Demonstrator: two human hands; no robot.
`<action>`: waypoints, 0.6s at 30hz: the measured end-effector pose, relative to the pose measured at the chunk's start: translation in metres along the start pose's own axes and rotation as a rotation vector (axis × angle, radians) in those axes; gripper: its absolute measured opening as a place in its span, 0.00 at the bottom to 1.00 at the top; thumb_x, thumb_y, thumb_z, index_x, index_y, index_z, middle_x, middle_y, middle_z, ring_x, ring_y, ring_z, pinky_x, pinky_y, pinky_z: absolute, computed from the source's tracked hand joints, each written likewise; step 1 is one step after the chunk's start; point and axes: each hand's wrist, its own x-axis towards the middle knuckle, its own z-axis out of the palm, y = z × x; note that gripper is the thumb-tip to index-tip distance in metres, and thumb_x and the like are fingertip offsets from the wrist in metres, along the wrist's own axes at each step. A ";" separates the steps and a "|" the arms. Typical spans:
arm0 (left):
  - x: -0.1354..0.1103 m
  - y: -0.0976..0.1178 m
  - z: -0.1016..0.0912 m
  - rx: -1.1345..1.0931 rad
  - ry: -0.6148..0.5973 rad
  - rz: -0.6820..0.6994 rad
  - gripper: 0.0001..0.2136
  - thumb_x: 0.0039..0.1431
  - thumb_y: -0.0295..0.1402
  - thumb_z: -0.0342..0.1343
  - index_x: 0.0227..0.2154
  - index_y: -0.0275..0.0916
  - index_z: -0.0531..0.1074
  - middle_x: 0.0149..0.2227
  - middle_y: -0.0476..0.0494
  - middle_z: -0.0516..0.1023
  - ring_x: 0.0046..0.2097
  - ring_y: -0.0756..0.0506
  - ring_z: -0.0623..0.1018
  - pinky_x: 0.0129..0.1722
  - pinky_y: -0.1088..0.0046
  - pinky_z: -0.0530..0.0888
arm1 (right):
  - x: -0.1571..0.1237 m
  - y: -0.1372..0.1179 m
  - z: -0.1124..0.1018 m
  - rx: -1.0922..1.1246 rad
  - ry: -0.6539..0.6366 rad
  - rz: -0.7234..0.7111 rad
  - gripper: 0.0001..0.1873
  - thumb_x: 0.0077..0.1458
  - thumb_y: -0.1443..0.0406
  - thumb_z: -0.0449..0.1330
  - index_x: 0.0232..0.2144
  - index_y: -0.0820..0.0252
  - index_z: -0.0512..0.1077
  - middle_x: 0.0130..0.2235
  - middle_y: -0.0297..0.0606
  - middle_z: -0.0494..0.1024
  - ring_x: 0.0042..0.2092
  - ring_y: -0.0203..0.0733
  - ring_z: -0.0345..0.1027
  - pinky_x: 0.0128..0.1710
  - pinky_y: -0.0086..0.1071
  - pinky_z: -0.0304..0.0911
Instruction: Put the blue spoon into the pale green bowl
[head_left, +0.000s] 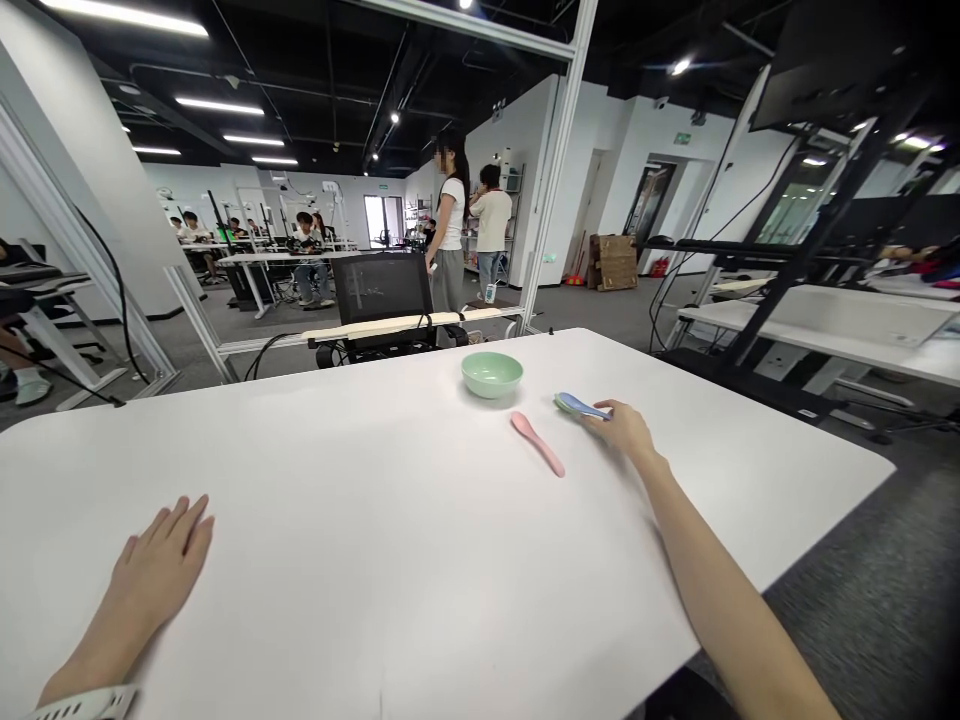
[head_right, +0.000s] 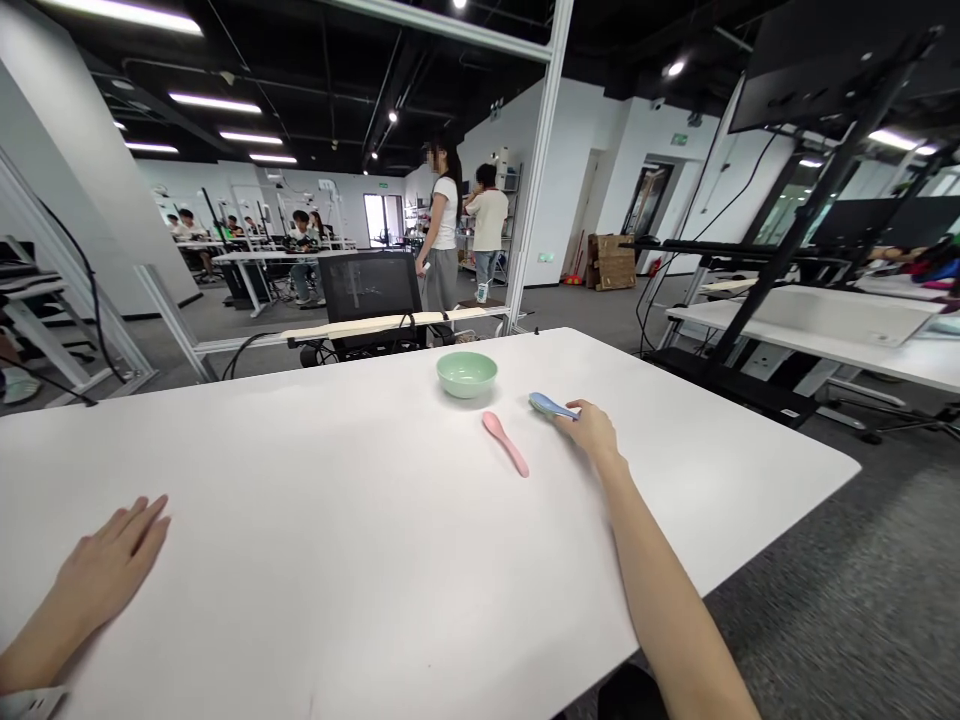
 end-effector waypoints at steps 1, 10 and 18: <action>0.000 0.001 -0.001 -0.001 0.001 0.003 0.40 0.75 0.46 0.30 0.75 0.27 0.70 0.79 0.25 0.68 0.81 0.26 0.66 0.79 0.37 0.63 | 0.001 0.001 -0.001 0.005 -0.017 0.008 0.18 0.55 0.51 0.70 0.39 0.58 0.85 0.32 0.42 0.83 0.36 0.49 0.75 0.35 0.36 0.61; -0.003 0.006 -0.003 0.018 0.006 0.003 0.37 0.75 0.44 0.33 0.75 0.28 0.70 0.79 0.24 0.68 0.81 0.27 0.67 0.79 0.37 0.64 | -0.001 0.001 0.000 0.043 -0.011 0.056 0.32 0.50 0.34 0.71 0.26 0.57 0.82 0.24 0.41 0.76 0.31 0.46 0.70 0.32 0.38 0.60; -0.004 0.008 -0.005 0.047 -0.028 0.003 0.38 0.77 0.44 0.30 0.76 0.26 0.67 0.81 0.24 0.66 0.82 0.27 0.65 0.80 0.40 0.62 | 0.003 0.008 0.002 0.050 -0.002 0.079 0.29 0.52 0.38 0.70 0.31 0.58 0.85 0.29 0.43 0.79 0.35 0.48 0.72 0.35 0.39 0.61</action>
